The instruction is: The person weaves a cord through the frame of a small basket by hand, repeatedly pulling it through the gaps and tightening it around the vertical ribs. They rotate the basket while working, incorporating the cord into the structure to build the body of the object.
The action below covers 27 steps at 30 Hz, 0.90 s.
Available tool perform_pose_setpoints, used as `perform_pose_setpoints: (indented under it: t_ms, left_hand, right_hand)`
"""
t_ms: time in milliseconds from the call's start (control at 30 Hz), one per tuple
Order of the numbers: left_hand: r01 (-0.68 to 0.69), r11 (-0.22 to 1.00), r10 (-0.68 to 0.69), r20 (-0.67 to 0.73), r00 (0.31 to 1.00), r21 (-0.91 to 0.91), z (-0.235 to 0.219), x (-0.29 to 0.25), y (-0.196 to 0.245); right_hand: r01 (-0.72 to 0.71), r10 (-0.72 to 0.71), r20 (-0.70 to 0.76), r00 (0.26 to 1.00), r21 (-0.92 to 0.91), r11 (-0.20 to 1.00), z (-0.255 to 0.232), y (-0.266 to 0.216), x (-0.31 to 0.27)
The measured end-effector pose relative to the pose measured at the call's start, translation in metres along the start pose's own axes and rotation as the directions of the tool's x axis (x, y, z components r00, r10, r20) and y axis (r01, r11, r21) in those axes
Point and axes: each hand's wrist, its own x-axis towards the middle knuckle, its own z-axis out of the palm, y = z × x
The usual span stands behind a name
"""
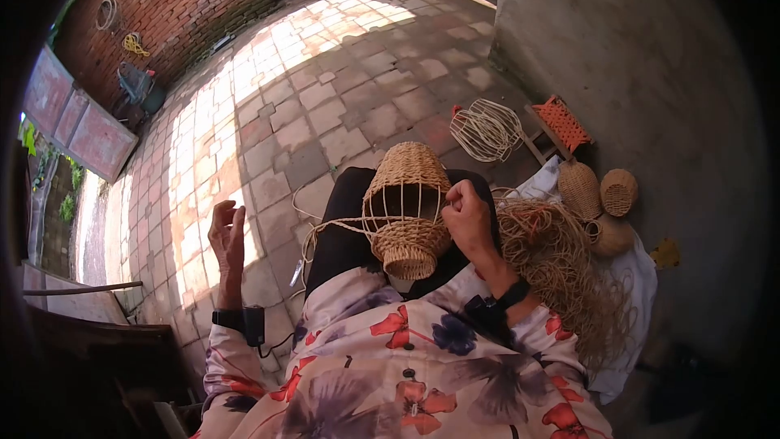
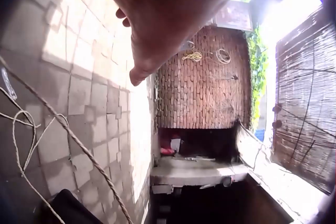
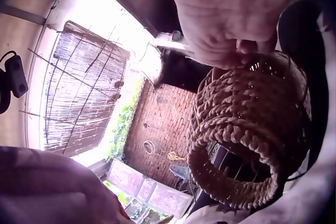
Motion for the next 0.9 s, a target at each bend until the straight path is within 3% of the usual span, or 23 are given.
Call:
perform_pose_setpoints:
  t_ms: [33, 100, 167, 267, 300, 367, 400, 433, 467, 533, 600, 633, 667, 700, 733, 800, 900]
  left_hand:
    - [-0.121, 0.982, 0.142, 0.138, 0.98, -0.145, 0.018, -0.015, 0.053]
    - [-0.297, 0.865, 0.459, 0.402, 0.792, -0.404, 0.048, -0.043, 0.106]
    - [-0.384, 0.861, 0.507, 0.608, 0.61, -0.333, 0.068, -0.061, 0.121]
    - [-0.307, 0.945, 0.298, 0.694, 0.656, -0.116, 0.083, -0.07, 0.116]
    - [-0.309, 0.945, 0.294, 0.697, 0.654, -0.108, 0.089, -0.07, 0.112]
    - [0.165, 0.948, 0.053, 0.644, 0.763, -0.273, 0.101, -0.066, 0.111]
    - [0.163, 0.949, 0.053, 0.644, 0.763, -0.271, 0.105, -0.062, 0.111]
    - [0.417, 0.861, -0.111, 0.693, 0.712, -0.291, 0.108, -0.057, 0.114]
    - [0.64, 0.711, -0.252, 0.743, 0.619, -0.292, 0.111, -0.054, 0.116]
    - [0.678, 0.658, -0.259, 0.748, 0.612, -0.327, 0.122, -0.052, 0.118]
    - [0.544, 0.725, -0.191, 0.635, 0.749, -0.423, 0.139, -0.052, 0.112]
    - [0.543, 0.725, -0.191, 0.635, 0.749, -0.423, 0.149, -0.052, 0.101]
    - [0.315, 0.855, -0.032, 0.564, 0.825, -0.412, 0.157, -0.053, 0.09]
    - [0.063, 0.925, 0.144, 0.498, 0.855, -0.375, 0.164, -0.054, 0.079]
    - [0.062, 0.925, 0.144, 0.499, 0.854, -0.374, 0.157, -0.056, 0.09]
    - [-0.191, 0.981, 0.154, 0.506, 0.849, 0.022, 0.136, -0.062, 0.125]
    - [-0.192, 0.98, 0.133, 0.526, 0.84, 0.06, 0.143, -0.061, 0.128]
  right_hand:
    - [0.001, -0.001, 0.001, 1.0, -0.004, 1.0, 0.0, 0.0, -0.001]
    - [-0.011, 0.01, 0.01, 1.0, 0.01, 1.0, 0.0, -0.004, 0.0]
    - [-0.028, 0.028, 0.015, 0.999, 0.036, 0.999, -0.001, -0.002, 0.0]
    - [-0.06, 0.059, 0.021, 0.998, 0.061, 0.996, -0.003, -0.004, -0.001]
    - [-0.066, 0.065, 0.024, 0.998, 0.059, 0.996, -0.002, -0.005, -0.002]
    - [-0.054, 0.053, 0.026, 0.998, 0.07, 0.996, 0.0, -0.005, -0.002]
    - [-0.038, 0.036, 0.026, 0.999, 0.072, 0.997, 0.0, -0.004, -0.002]
    - [-0.037, 0.035, 0.026, 0.999, 0.072, 0.997, 0.0, -0.004, -0.002]
    - [-0.044, 0.044, 0.012, 0.999, 0.072, 0.996, 0.001, -0.004, -0.003]
    - [-0.047, 0.047, -0.004, 0.999, 0.07, 0.996, 0.002, -0.004, -0.002]
    - [-0.024, 0.025, -0.02, 0.999, 0.053, 0.998, 0.002, -0.001, -0.003]
    - [-0.024, 0.026, -0.021, 0.999, 0.054, 0.998, 0.002, -0.002, -0.002]
    - [-0.032, 0.033, -0.015, 0.999, 0.063, 0.998, 0.001, -0.003, -0.002]
    - [-0.04, 0.041, -0.01, 0.999, 0.071, 0.997, 0.001, -0.003, -0.002]
    - [-0.042, 0.043, -0.011, 0.999, 0.073, 0.996, 0.001, -0.002, -0.002]
    - [-0.039, 0.038, 0.014, 0.999, 0.074, 0.997, 0.0, 0.0, -0.002]
    - [0.074, -0.079, -0.084, 0.993, -0.058, 0.996, -0.001, -0.013, -0.004]
